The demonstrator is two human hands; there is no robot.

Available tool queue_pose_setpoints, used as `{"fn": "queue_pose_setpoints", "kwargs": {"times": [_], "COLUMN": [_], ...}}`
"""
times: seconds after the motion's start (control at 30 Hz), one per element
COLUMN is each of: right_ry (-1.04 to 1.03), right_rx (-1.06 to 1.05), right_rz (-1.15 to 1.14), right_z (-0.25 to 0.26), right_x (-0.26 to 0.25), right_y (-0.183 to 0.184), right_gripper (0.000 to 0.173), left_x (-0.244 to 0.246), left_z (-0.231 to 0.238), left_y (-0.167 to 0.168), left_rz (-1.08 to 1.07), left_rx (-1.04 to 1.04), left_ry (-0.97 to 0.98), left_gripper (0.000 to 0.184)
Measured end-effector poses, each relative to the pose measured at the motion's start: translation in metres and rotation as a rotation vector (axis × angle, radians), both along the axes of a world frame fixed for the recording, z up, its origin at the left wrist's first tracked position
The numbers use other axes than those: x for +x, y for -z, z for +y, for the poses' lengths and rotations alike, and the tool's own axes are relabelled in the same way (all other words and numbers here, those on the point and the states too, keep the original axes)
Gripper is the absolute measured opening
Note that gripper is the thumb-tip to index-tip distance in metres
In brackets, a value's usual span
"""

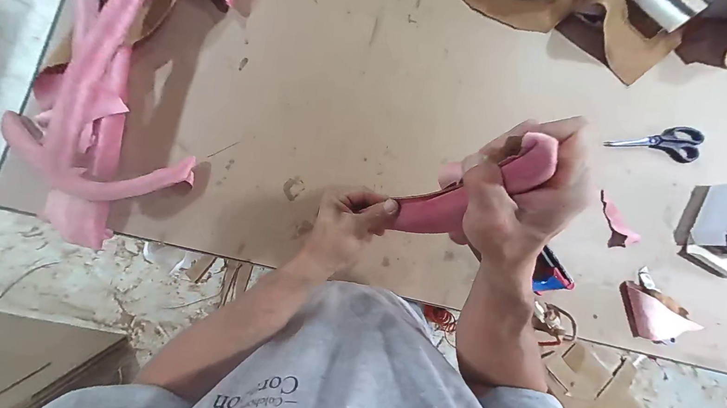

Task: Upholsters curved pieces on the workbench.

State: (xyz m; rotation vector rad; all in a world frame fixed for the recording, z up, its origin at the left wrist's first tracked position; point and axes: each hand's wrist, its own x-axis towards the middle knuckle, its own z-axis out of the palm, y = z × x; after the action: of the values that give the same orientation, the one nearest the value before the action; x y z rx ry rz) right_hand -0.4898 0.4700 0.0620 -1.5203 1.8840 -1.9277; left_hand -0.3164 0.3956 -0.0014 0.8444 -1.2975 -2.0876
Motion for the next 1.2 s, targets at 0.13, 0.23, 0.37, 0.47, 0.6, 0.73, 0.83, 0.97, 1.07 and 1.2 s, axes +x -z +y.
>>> {"fn": "queue_pose_setpoints", "kwargs": {"times": [0.13,0.23,0.37,0.47,0.6,0.73,0.83,0.97,1.07,1.2], "right_ry": [-0.158,-0.325,-0.432,-0.243,0.085,-0.006,-0.211,-0.261,-0.257,-0.398], "right_rx": [-0.192,-0.394,-0.525,-0.143,0.591,0.789,1.017,1.206,1.086,1.021], "right_rz": [-0.029,-0.182,-0.347,-0.255,0.296,0.475,0.517,0.545,0.518,0.326], "right_z": [-0.004,-0.006,-0.017,-0.002,0.015,0.002,-0.004,0.005,0.000,-0.013], "right_x": [-0.010,-0.018,-0.032,-0.058,-0.052,-0.034,-0.016,-0.001,0.000,-0.004], "right_y": [0.008,0.025,0.057,0.100,0.108,0.082,0.099,0.125,0.144,0.172], "right_gripper": [0.017,0.017,0.016,0.009,0.035,0.042,0.028,0.029,0.029,0.017], "left_x": [-0.005,-0.002,-0.007,-0.011,-0.018,-0.023,-0.011,0.007,0.007,0.006], "left_z": [-0.003,-0.022,-0.039,-0.058,-0.076,-0.064,-0.040,-0.013,-0.012,-0.016], "left_y": [0.009,-0.002,-0.007,0.017,0.066,0.104,0.119,0.137,0.142,0.149], "left_rz": [0.073,-0.004,-0.131,-0.331,-0.627,-0.738,-0.676,-0.641,-0.653,-0.599], "left_rx": [-0.086,-0.005,-0.120,-0.613,-0.849,-0.993,-1.075,-1.124,-1.119,-1.118], "left_ry": [0.092,0.390,0.497,0.342,0.360,0.242,0.211,0.211,0.186,0.166], "left_gripper": [0.008,0.006,0.008,0.007,0.021,0.024,0.022,0.019,0.020,0.016]}}
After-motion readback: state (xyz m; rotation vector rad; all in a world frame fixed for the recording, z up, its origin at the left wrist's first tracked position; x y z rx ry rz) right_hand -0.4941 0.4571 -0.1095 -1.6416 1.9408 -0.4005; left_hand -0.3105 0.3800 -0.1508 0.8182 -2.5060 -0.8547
